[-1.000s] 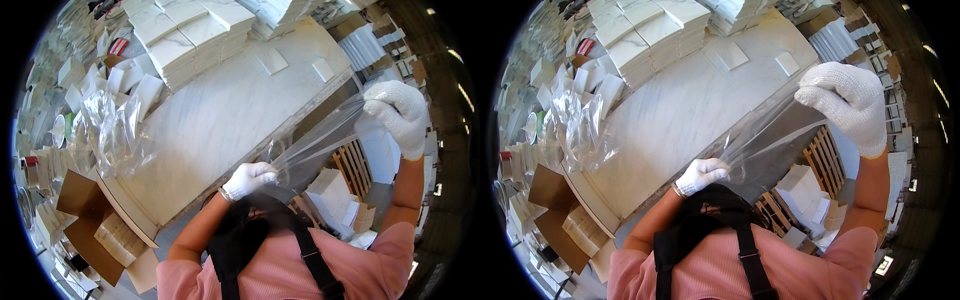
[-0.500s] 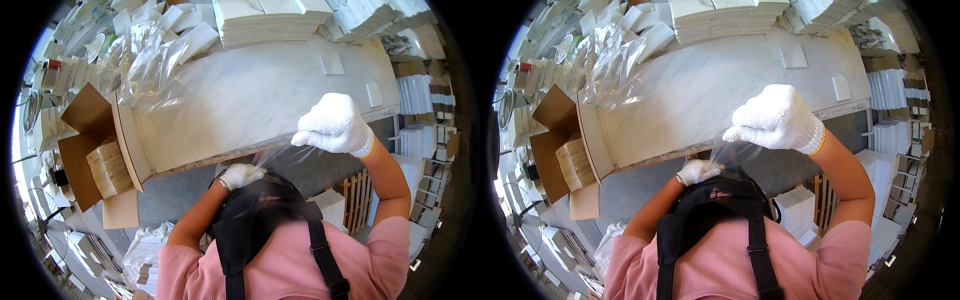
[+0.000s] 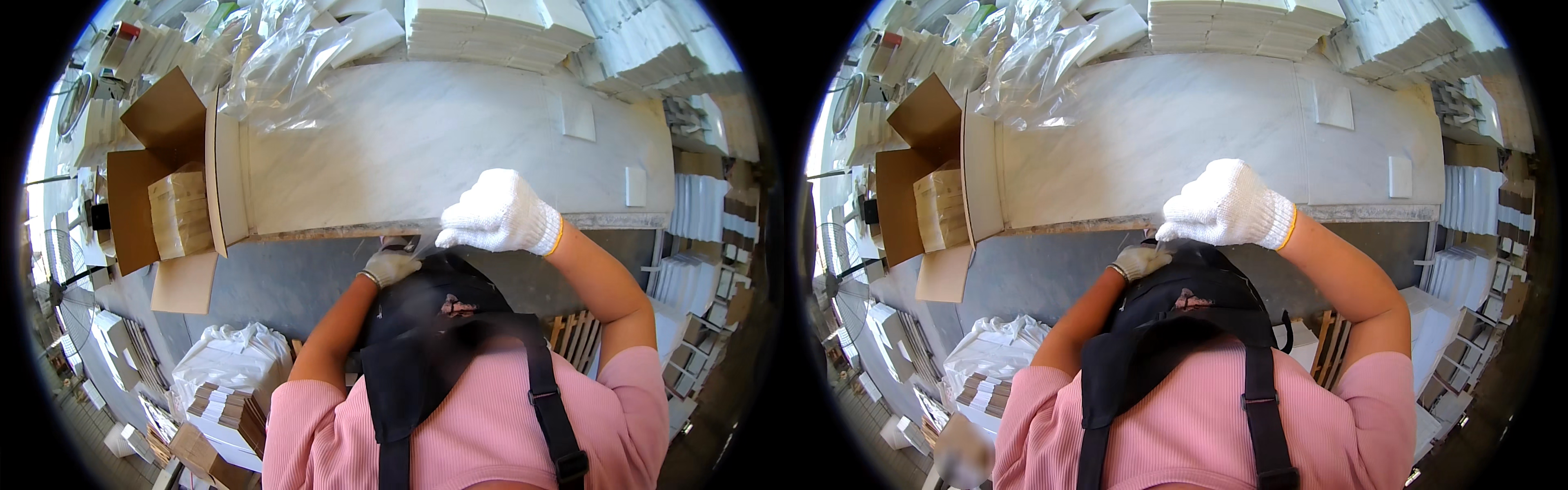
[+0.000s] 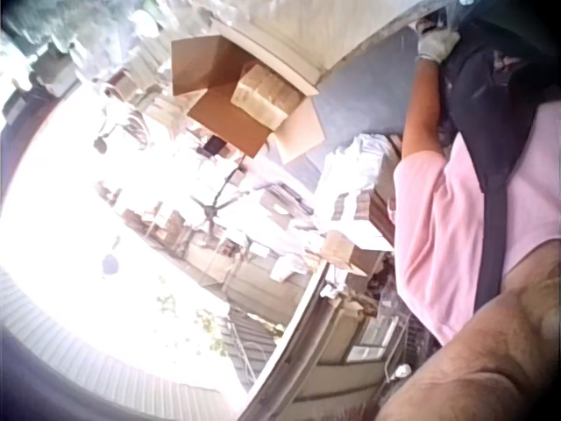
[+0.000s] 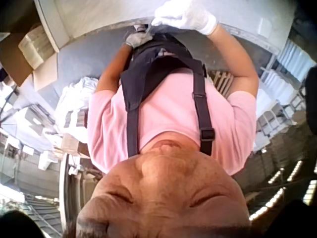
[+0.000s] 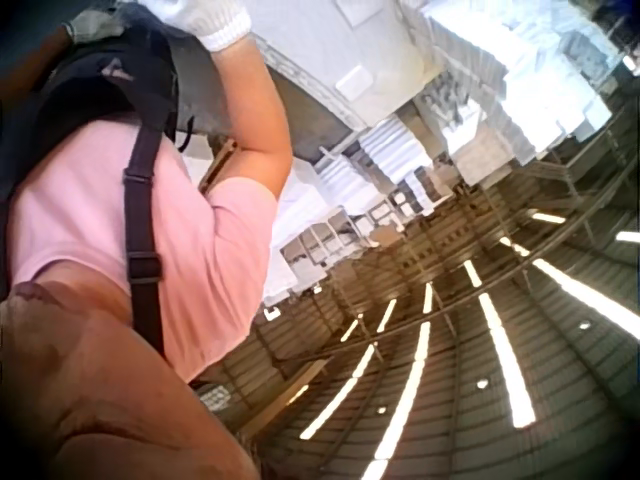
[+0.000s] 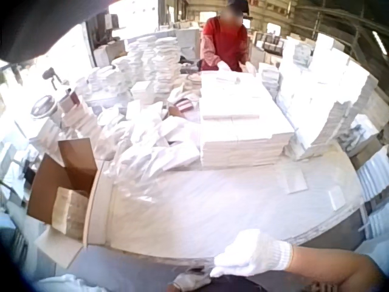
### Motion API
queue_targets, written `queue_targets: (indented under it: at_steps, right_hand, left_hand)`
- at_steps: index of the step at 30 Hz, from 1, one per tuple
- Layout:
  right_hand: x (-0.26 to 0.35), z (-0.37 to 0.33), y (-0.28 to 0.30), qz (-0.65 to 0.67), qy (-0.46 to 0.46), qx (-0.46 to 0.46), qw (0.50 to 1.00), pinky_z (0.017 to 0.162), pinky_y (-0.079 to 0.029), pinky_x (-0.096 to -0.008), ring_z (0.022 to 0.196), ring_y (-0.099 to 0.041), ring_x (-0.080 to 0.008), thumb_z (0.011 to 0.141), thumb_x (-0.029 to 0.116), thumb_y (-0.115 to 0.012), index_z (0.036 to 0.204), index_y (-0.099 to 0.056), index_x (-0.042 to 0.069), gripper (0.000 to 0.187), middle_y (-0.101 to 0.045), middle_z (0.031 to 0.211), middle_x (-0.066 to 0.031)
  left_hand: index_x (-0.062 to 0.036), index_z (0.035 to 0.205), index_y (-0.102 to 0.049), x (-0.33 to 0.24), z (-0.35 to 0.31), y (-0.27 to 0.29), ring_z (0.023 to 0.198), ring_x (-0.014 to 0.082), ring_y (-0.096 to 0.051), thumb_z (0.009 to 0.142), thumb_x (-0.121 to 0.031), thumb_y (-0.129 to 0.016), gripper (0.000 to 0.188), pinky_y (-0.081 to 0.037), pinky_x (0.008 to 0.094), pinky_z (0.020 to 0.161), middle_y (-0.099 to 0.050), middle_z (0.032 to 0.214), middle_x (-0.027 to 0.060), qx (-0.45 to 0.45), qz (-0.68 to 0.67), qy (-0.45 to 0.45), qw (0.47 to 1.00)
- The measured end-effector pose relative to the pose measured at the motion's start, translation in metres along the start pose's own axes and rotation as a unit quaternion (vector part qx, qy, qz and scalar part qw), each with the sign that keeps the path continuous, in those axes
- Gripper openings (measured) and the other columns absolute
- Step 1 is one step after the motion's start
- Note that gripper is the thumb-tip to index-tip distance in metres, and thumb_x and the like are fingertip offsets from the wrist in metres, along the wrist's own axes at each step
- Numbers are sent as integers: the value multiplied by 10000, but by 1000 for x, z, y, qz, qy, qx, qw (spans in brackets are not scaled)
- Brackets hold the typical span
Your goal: The person repeatedly picks up white rectangular blocks, wraps each one in a clear plastic bag, and places the wrapped blocks into a cardboard box. The process is repeated continuously with multiple blocks.
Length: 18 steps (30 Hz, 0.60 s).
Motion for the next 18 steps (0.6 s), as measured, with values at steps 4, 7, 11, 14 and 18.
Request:
queue_targets:
  at_steps: [4,7,11,14,18]
  right_hand:
    - [-11,19,-6,13,-1,-25,1000,523,-431,-377,521,-553,-251,816,384,-802,855,-741,189,208,-581,608,-20]
    - [-13,35,-8,16,6,-6,1000,524,-454,-367,538,-590,-253,856,390,-775,909,-748,197,201,-641,664,-18]
    - [-16,53,-4,9,4,9,1000,532,-460,-372,545,-598,-259,851,358,-783,906,-749,184,185,-646,671,-35]
    - [-20,69,-1,8,4,35,999,535,-462,-377,545,-599,-263,850,350,-784,906,-753,180,183,-639,663,-45]
    - [-34,84,-12,45,26,50,997,538,-465,-375,546,-601,-261,844,346,-790,900,-757,174,184,-644,657,-45]
  left_hand:
    - [-244,1352,-670,-8,7,31,1163,345,-658,997,-628,-460,563,-482,427,1024,-706,1233,159,-13,68,-10,998]
    - [-154,1396,-601,19,19,23,1247,353,-597,994,-584,-508,596,-444,433,1075,-638,1331,206,-35,36,-45,998]
    - [-104,1416,-555,7,12,47,1344,360,-517,996,-549,-528,613,-388,463,1134,-560,1442,200,-75,91,-55,992]
    - [-105,1423,-551,29,26,36,1389,358,-476,993,-552,-524,622,-362,480,1158,-518,1501,172,-95,49,-66,992]
    - [-110,1411,-564,71,44,3,1362,340,-508,994,-549,-517,607,-400,456,1128,-548,1477,156,-190,-93,-10,977]
Point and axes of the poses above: each hand's wrist, its own z-axis towards the middle knuckle, its own y-axis out of the back of the hand, x = y × z, the point moved 1 cm from there along z, towards the middle knuckle
